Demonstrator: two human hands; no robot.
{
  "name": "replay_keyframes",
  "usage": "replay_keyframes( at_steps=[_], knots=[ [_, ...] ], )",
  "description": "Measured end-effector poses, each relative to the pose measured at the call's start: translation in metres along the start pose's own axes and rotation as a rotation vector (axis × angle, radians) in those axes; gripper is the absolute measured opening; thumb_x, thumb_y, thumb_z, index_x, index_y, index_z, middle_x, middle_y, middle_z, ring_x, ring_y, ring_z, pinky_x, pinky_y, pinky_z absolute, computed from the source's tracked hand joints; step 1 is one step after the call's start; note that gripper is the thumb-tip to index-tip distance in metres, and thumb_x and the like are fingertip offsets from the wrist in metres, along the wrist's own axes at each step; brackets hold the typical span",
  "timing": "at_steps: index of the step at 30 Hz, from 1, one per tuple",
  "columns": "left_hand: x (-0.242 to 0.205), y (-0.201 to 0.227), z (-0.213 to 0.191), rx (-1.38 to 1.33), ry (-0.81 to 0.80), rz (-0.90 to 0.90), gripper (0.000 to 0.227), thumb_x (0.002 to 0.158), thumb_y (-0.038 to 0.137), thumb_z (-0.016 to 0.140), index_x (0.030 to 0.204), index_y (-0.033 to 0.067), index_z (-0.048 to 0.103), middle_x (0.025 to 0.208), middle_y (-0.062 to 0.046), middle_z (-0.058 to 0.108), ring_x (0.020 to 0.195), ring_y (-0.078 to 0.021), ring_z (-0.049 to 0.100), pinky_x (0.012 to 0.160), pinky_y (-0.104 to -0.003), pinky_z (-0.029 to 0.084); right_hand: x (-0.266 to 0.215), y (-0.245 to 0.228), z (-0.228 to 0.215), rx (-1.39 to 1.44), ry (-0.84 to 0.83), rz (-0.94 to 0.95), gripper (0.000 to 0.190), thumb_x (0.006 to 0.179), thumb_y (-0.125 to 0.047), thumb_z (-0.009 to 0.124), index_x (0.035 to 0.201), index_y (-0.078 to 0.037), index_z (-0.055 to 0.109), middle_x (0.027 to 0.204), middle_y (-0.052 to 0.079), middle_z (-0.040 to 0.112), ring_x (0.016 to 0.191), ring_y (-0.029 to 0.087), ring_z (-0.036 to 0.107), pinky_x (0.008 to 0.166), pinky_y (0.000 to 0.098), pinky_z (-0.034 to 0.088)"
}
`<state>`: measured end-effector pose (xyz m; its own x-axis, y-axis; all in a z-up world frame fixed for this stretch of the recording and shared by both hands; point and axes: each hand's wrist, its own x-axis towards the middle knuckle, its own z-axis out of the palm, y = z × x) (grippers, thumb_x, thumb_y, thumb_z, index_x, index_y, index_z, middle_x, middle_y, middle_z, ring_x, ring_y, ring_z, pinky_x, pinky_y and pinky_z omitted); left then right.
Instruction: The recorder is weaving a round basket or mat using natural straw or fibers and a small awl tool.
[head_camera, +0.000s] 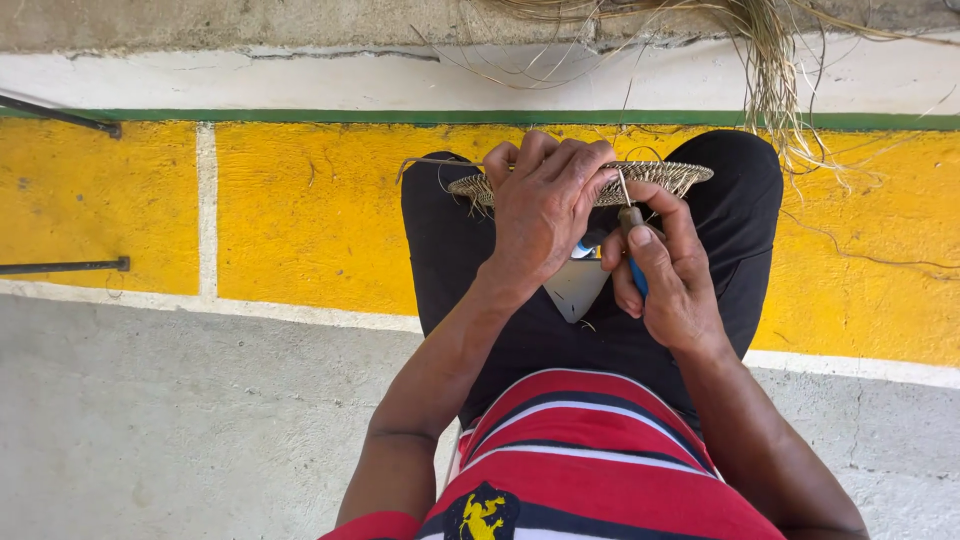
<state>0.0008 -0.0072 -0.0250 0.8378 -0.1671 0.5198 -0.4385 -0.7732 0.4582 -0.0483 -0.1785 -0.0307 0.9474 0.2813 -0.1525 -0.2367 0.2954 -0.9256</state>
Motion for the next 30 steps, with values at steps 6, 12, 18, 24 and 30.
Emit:
replay_keyframes(
  at_steps=[6,12,18,24,30],
  knots=[
    [0.002,0.004,-0.005,-0.001,-0.004,0.024,0.026,0.098,0.027,0.075,0.119,0.0156,0.066,0.104,0.006,0.072,0.101,-0.0166,0.057,0.098,-0.042,0.031,-0.006,-0.008,0.018,0.077,0.046,-0.003,0.041,0.112,-0.023,0.043,0.151,-0.010,0.036,0.095,0.010,0.058,0.051,0.005,0.042,0.044,0.0187,0.037],
    [-0.003,0.006,-0.005,0.003,-0.026,0.038,0.022,0.098,0.027,0.073,0.115,0.0151,0.066,0.101,0.005,0.070,0.101,-0.0176,0.057,0.098,-0.043,0.031,-0.016,-0.002,0.037,0.300,0.165,0.025,0.044,0.110,-0.021,0.046,0.152,-0.013,0.035,0.102,0.007,0.053,0.061,0.007,0.045,0.045,0.0218,0.042],
    [0.001,0.002,-0.005,-0.008,-0.047,0.058,0.015,0.099,0.024,0.073,0.108,0.0160,0.064,0.097,0.005,0.069,0.100,-0.0178,0.058,0.098,-0.043,0.032,-0.005,-0.001,0.027,0.404,0.168,0.032,0.041,0.110,-0.019,0.049,0.149,-0.013,0.038,0.100,0.007,0.052,0.059,0.007,0.043,0.045,0.0202,0.039],
    [0.005,-0.002,-0.003,-0.030,-0.015,0.059,0.024,0.096,0.024,0.076,0.113,0.0153,0.061,0.101,0.006,0.069,0.100,-0.0172,0.059,0.095,-0.041,0.032,-0.003,-0.010,0.002,0.082,0.052,0.064,0.046,0.111,-0.018,0.043,0.157,-0.012,0.040,0.097,0.006,0.052,0.059,0.004,0.040,0.046,0.0180,0.037],
    [-0.001,-0.004,-0.004,-0.035,-0.004,0.071,0.033,0.095,0.022,0.078,0.118,0.0145,0.056,0.102,0.005,0.068,0.100,-0.0182,0.058,0.095,-0.040,0.034,-0.001,-0.012,-0.006,-0.083,-0.008,0.025,0.041,0.110,-0.014,0.043,0.151,-0.006,0.041,0.092,0.008,0.057,0.054,0.004,0.038,0.044,0.0175,0.035]
  ],
)
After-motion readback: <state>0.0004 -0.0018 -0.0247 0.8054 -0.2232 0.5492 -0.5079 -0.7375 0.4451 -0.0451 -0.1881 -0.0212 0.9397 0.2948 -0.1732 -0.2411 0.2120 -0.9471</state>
